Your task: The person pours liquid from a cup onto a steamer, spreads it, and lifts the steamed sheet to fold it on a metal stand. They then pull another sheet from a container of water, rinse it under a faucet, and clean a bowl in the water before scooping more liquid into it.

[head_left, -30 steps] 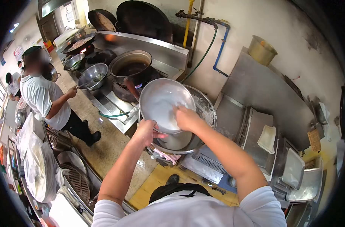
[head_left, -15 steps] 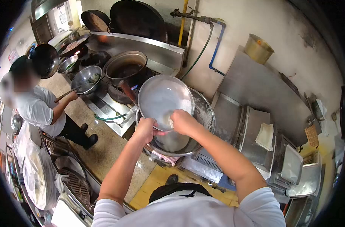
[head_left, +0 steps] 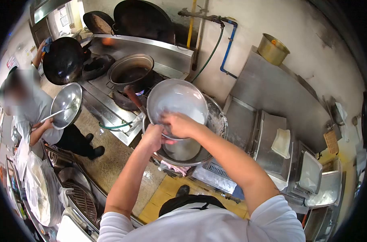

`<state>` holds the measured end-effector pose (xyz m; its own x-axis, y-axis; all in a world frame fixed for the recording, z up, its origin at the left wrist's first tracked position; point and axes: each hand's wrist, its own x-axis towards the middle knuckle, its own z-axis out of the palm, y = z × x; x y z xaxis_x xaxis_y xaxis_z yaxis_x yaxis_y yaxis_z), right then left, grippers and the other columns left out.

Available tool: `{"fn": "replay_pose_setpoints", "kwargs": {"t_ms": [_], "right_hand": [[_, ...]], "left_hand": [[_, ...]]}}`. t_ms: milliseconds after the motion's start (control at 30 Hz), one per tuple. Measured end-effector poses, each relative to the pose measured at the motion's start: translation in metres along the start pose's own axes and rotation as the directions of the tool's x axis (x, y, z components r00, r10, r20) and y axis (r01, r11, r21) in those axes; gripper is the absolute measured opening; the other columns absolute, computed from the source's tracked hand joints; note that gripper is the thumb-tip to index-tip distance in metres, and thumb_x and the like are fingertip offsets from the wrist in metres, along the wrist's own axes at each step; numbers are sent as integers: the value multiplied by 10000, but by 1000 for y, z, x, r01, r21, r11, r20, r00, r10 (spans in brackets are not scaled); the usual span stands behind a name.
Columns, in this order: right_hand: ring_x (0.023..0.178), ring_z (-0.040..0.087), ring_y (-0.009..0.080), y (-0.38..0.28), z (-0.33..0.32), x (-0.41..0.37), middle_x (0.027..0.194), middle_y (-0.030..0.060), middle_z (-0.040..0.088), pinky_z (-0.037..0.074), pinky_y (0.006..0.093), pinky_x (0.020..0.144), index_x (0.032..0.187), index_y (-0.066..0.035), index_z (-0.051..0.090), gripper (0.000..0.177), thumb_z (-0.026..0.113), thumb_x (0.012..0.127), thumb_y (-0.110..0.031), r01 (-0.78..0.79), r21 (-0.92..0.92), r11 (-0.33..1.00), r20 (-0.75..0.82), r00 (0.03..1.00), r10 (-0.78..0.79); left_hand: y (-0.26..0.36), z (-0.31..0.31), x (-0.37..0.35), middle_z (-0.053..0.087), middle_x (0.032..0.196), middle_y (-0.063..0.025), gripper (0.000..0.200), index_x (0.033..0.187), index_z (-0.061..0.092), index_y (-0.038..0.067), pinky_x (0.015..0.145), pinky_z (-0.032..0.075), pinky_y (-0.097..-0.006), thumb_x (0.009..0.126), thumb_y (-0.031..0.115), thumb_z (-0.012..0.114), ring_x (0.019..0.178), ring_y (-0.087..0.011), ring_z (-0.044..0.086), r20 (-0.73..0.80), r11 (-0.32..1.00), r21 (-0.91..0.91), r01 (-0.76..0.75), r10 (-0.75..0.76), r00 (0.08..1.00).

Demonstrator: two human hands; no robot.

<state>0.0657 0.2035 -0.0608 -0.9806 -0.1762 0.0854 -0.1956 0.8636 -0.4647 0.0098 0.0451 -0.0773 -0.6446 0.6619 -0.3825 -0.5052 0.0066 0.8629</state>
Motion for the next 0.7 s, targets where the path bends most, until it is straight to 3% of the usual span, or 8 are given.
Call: {"fn": "replay_pose_setpoints", "kwargs": {"t_ms": [33,133,233,333,367,467,567,700], "right_hand": [[1259,557,411,-4,2,-6,1472,203,508,455,456,1068,1254,-48,663,392,565,876,-30,5,15,1000,83,997,-7],[1188,609,397,20,15,-35,1336,202,618,485,442,1021,1198,-59,700,387,562,838,-24,-8,-1,1000,184,983,8],[1073,657,410,41,11,-60,1184,235,678,513,443,967,1137,-58,735,354,549,838,-19,-21,103,994,-50,998,26],[1017,683,409,41,-13,-64,1097,246,701,538,432,916,1115,-46,747,343,546,839,-19,-242,214,946,-213,934,287],[971,703,401,44,-14,-65,1046,258,708,551,418,881,1122,-33,743,319,563,859,-38,-223,253,941,-291,910,294],[970,709,386,44,-26,-69,1039,256,711,549,401,885,1116,-17,741,295,585,871,-65,-313,350,883,-315,848,425],[962,710,383,50,-17,-73,1035,259,713,548,401,889,1090,-7,745,267,589,886,-81,-255,356,899,-415,819,396],[973,710,384,46,-14,-74,1063,235,721,554,396,879,1135,-11,726,288,599,880,-55,-269,241,932,-471,808,355]], "left_hand": [[3,-6,2,605,1047,-227,321,1152,516,-105,582,651,-440,859,-1,436,764,-365,677,-14,998,-36,48,-49,999],[12,-5,-9,647,1028,-272,335,1163,488,-138,568,633,-431,856,-18,428,789,-411,710,-88,996,73,-51,57,994],[15,-6,-12,649,1063,-286,456,1250,485,-157,567,639,-420,817,-38,408,772,-398,716,-51,981,178,-78,88,995],[17,-1,-12,662,1075,-294,470,1250,520,-161,557,635,-428,813,-20,419,809,-389,727,-76,948,294,-120,149,986],[17,1,-11,668,1075,-295,468,1243,537,-162,551,633,-432,814,-11,425,826,-385,732,-79,930,341,-140,176,981],[-1,-8,12,681,995,-321,442,1199,553,-164,583,615,-437,803,-5,438,827,-365,738,-120,807,572,-145,257,959],[13,15,-13,677,916,-359,415,1158,570,-154,713,590,-487,791,16,475,862,-416,724,-140,682,721,-123,318,938],[0,12,-4,661,904,-387,422,1157,564,-143,858,528,-535,779,41,528,916,-502,676,-39,415,886,-207,513,858]]}}
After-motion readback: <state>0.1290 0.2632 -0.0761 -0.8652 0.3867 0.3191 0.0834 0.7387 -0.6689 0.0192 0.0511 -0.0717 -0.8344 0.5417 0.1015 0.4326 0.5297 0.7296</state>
